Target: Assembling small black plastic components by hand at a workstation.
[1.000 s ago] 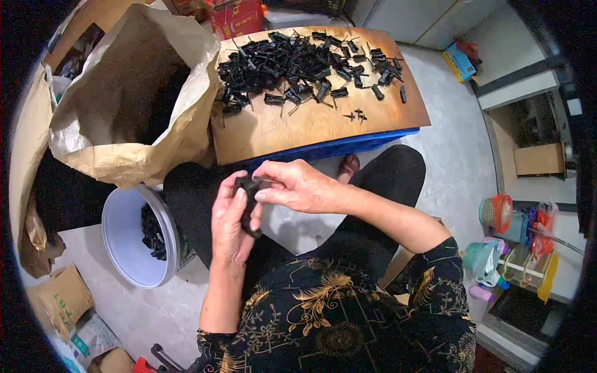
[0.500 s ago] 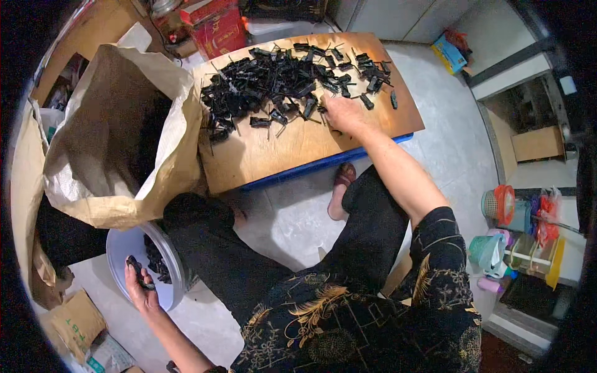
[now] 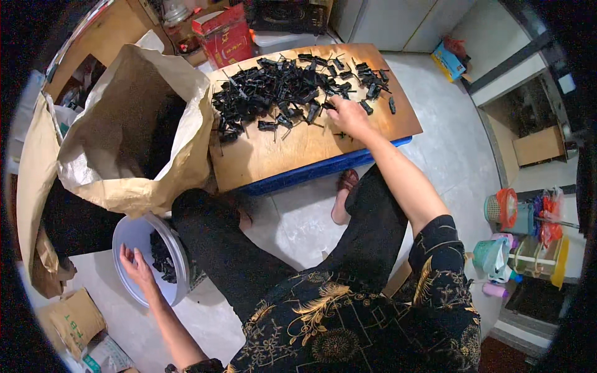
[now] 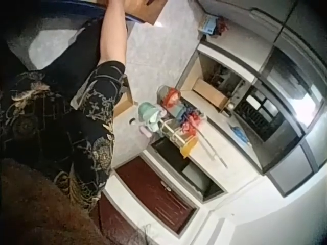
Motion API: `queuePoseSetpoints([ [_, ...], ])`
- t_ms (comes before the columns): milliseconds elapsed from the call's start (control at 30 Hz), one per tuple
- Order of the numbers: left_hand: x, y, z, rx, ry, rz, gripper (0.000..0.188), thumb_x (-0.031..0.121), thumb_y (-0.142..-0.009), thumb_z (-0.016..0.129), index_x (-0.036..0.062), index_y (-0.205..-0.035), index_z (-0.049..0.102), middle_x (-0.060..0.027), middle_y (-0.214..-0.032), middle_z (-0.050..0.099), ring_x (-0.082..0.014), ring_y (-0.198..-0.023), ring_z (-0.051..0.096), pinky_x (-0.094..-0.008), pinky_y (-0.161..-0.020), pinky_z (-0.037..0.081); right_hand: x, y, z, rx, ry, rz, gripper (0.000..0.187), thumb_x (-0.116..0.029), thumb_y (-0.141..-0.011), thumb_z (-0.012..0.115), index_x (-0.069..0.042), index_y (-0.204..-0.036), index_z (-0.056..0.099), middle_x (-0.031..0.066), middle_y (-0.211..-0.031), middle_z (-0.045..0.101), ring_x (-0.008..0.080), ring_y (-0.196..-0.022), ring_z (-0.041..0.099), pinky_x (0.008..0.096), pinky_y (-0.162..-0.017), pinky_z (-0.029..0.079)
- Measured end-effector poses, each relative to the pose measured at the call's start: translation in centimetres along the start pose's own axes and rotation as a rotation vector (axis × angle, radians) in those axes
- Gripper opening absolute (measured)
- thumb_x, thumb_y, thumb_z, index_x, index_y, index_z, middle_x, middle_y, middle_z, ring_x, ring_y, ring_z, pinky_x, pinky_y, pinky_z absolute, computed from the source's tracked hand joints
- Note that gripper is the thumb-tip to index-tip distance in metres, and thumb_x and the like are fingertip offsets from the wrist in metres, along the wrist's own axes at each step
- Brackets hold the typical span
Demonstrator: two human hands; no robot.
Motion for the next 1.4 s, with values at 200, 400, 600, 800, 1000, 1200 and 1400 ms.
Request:
queuePoseSetpoints([
  [200, 21.3, 9.5, 5.6, -0.505, 0.587, 0.127, 0.027, 0.005, -0.086, 0.048, 0.0007, -0.112, 0.049, -0.0078, -0.093, 0.057, -0.0076, -0.066, 0.051, -0.0187, -0.054, 0.041, -10.1, 7.2, -3.4, 0.051, -0.36, -0.466, 0.022, -0.014, -0.082, 0.056, -0.008, -0.103, 0.056, 0.0143, -0.082, 0.061, 0.0281, -0.069, 0.061, 0.035, -0.061, 0.048],
  [400, 28.0, 16.5, 17.8, -1.38, 0.915, -0.211, 0.055, 0.034, -0.086, 0.056, 0.0033, -0.127, 0.035, -0.0077, -0.095, 0.057, -0.0098, -0.062, 0.054, -0.0173, -0.048, 0.039, -17.8, 16.1, -7.6, 0.097, -0.382, -0.961, 0.037, -0.009, -0.073, 0.061, -0.01, -0.109, 0.056, 0.0089, -0.073, 0.061, 0.026, -0.061, 0.061, 0.0331, -0.053, 0.049],
  [600, 29.5, 19.4, 19.5, -1.675, 1.21, -0.389, 0.057, 0.035, -0.081, 0.063, 0.0036, -0.124, 0.041, -0.0091, -0.086, 0.059, -0.0127, -0.058, 0.055, -0.018, -0.044, 0.039, -17.2, 18.4, -8.3, 0.03, -0.259, -0.973, 0.033, -0.012, -0.074, 0.054, -0.013, -0.108, 0.054, 0.0032, -0.077, 0.064, 0.0198, -0.056, 0.061, 0.0301, -0.044, 0.048],
  [800, 28.1, 20.2, 21.1, -1.663, 1.341, -0.482, 0.047, 0.028, -0.083, 0.062, 0.0048, -0.12, 0.043, -0.0135, -0.087, 0.061, -0.0166, -0.065, 0.061, -0.02, -0.052, 0.048, -16.4, 18.8, -6.9, 0.108, -0.33, -0.987, 0.038, -0.013, -0.072, 0.059, -0.013, -0.109, 0.053, 0.0029, -0.069, 0.061, 0.0209, -0.055, 0.061, 0.0317, -0.043, 0.047],
  [1000, 27.5, 18.8, 23.4, -1.52, 1.333, -0.608, 0.031, 0.012, -0.083, 0.059, 0.0045, -0.108, 0.044, -0.0104, -0.085, 0.06, -0.0176, -0.068, 0.062, -0.0244, -0.061, 0.053, -14.8, 16.7, -4.5, 0.05, -0.398, -0.781, 0.039, -0.013, -0.076, 0.058, -0.015, -0.114, 0.052, 0.0084, -0.064, 0.059, 0.025, -0.056, 0.06, 0.0344, -0.047, 0.048],
  [1200, 26.0, 17.4, 25.2, -1.3, 1.245, -0.636, 0.042, 0.003, -0.078, 0.063, 0.0075, -0.11, 0.036, -0.0093, -0.081, 0.059, -0.0167, -0.064, 0.062, -0.0229, -0.056, 0.051, -12.0, 14.7, -0.3, -0.256, -0.758, -0.363, 0.025, -0.012, -0.086, 0.054, -0.003, -0.109, 0.053, 0.0088, -0.079, 0.061, 0.0135, -0.07, 0.058, 0.0277, -0.063, 0.047],
  [1400, 25.4, 17.2, 25.7, -1.166, 1.141, -0.447, 0.037, 0.003, -0.079, 0.062, 0.0068, -0.108, 0.038, -0.0098, -0.079, 0.059, -0.0151, -0.06, 0.06, -0.0225, -0.053, 0.049, -10.8, 14.0, 3.0, -0.409, -0.923, -0.135, 0.028, -0.026, -0.091, 0.046, 0.0, -0.101, 0.052, 0.0133, -0.086, 0.06, 0.0188, -0.08, 0.057, 0.0316, -0.072, 0.045],
])
Point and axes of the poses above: each hand's wrist, its own y-axis away from the middle knuckle, its own z-axis out of the palm, x = y × z, the point moved 8 cm from there along -y, towards the middle knuckle
